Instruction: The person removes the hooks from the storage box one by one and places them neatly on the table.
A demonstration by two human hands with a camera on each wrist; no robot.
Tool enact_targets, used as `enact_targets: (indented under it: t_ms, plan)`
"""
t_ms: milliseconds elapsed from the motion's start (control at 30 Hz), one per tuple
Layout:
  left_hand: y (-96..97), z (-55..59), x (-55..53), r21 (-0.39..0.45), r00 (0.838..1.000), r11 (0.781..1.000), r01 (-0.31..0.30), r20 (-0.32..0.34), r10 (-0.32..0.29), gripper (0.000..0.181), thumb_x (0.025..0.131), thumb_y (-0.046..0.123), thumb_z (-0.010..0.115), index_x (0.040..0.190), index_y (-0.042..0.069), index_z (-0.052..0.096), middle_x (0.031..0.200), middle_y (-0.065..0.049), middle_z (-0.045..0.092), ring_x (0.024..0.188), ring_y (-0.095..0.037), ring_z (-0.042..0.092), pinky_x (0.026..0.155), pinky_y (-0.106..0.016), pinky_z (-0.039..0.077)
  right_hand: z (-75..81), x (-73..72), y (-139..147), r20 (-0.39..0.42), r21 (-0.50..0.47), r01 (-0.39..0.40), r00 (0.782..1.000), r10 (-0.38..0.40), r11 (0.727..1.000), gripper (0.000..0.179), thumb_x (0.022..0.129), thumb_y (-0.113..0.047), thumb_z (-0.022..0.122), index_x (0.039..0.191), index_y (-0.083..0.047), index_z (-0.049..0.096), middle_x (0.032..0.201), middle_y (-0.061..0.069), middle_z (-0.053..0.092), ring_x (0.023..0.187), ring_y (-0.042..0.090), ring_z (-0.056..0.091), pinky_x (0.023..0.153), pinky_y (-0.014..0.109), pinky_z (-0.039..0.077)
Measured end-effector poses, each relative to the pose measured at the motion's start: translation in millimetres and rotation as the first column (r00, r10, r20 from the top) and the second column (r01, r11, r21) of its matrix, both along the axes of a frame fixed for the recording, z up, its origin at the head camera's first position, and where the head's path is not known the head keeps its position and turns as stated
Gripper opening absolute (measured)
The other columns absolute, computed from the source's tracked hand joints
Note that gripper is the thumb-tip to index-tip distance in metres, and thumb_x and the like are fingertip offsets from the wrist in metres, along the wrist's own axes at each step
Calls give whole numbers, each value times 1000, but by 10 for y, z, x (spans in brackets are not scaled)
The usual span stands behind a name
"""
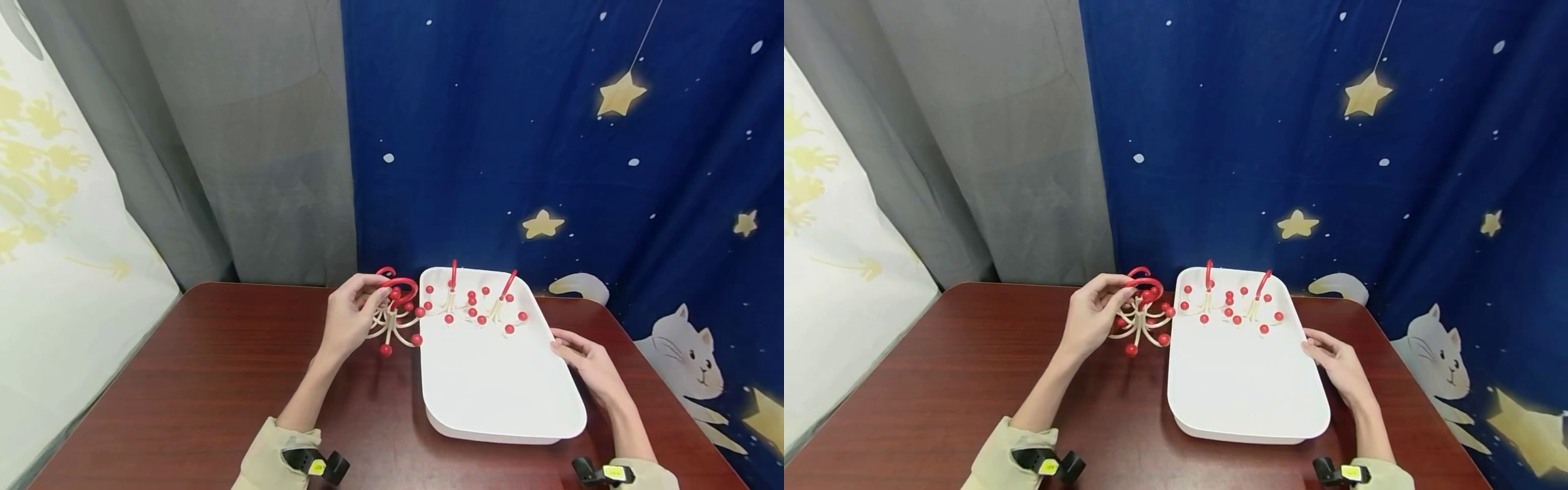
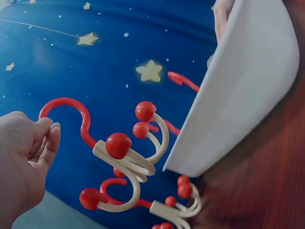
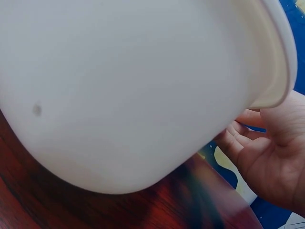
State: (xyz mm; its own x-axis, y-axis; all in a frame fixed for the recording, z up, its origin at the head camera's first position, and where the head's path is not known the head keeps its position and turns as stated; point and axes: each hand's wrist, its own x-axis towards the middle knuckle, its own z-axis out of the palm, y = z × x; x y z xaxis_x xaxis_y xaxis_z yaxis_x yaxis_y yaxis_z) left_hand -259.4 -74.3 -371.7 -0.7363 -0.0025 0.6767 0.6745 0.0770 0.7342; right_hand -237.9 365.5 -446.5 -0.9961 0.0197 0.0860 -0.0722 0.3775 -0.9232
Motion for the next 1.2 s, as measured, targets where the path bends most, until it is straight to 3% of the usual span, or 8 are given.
enact_targets:
  t_ms: [333, 500, 667, 867, 967, 1133, 1200]
  plan:
    - [-392, -73, -60, 30, 998, 998, -53, 30, 52, 13, 90, -9, 69, 103, -9, 70, 92, -22, 70, 73, -28, 69, 67, -25, 58, 2, 9, -18, -6, -2, 1, 1000, -1, 1000, 58, 102, -28, 63, 141, 12, 47, 109, 0, 69, 88, 8, 65, 75, 25, 56]
    - [-516, 36, -9, 13, 992, 992, -122, 35, 122, 14, 89, -16, 66, 102, -16, 67, 91, -27, 68, 74, -35, 67, 68, -21, 57, -1, 16, -6, -10, 2, 6, 1000, -6, 1000, 58, 102, -28, 63, 141, 11, 48, 108, -1, 70, 87, 8, 65, 75, 25, 56]
    - [-633, 104, 15, -6, 985, 985, -170, 30, 170, 14, 89, -16, 65, 104, -19, 65, 92, -31, 67, 76, -33, 69, 70, -22, 57, -1, 16, 4, -5, 1, 11, 1000, -11, 1000, 58, 102, -28, 63, 142, 11, 47, 107, -3, 69, 87, 8, 65, 75, 25, 56]
    - [-837, -145, -270, 28, 967, 971, -236, 110, 232, 16, 91, -15, 65, 106, -20, 65, 94, -36, 67, 75, -28, 71, 68, -17, 56, 11, 7, -13, 8, 6, 10, 1000, -10, 1000, 60, 102, -31, 63, 143, 10, 47, 113, 8, 69, 89, 9, 65, 76, 25, 56]
    - [-942, -285, -424, 31, 948, 961, -276, 172, 267, 16, 92, -10, 66, 107, -16, 67, 95, -33, 69, 75, -20, 71, 68, -16, 56, 11, 1, -18, 9, 9, 11, 1000, -11, 1000, 60, 102, -31, 62, 143, 10, 47, 113, 8, 69, 89, 9, 65, 76, 25, 56]
    - [-1061, -362, -558, 10, 916, 945, -328, 246, 316, 15, 94, -1, 69, 106, -10, 71, 95, -28, 71, 73, -9, 71, 66, -14, 54, 10, -5, -19, 13, 11, 11, 1000, -12, 1000, 60, 102, -31, 62, 143, 10, 47, 110, 2, 69, 88, 9, 65, 76, 25, 56]
    - [-1093, -363, -595, 5, 912, 943, -334, 254, 322, 15, 94, 0, 70, 106, -9, 71, 94, -27, 72, 71, -6, 70, 65, -14, 54, 11, -6, -19, 15, 6, 15, 1000, -15, 1000, 60, 102, -31, 63, 142, 10, 47, 108, -1, 69, 88, 9, 65, 76, 25, 56]
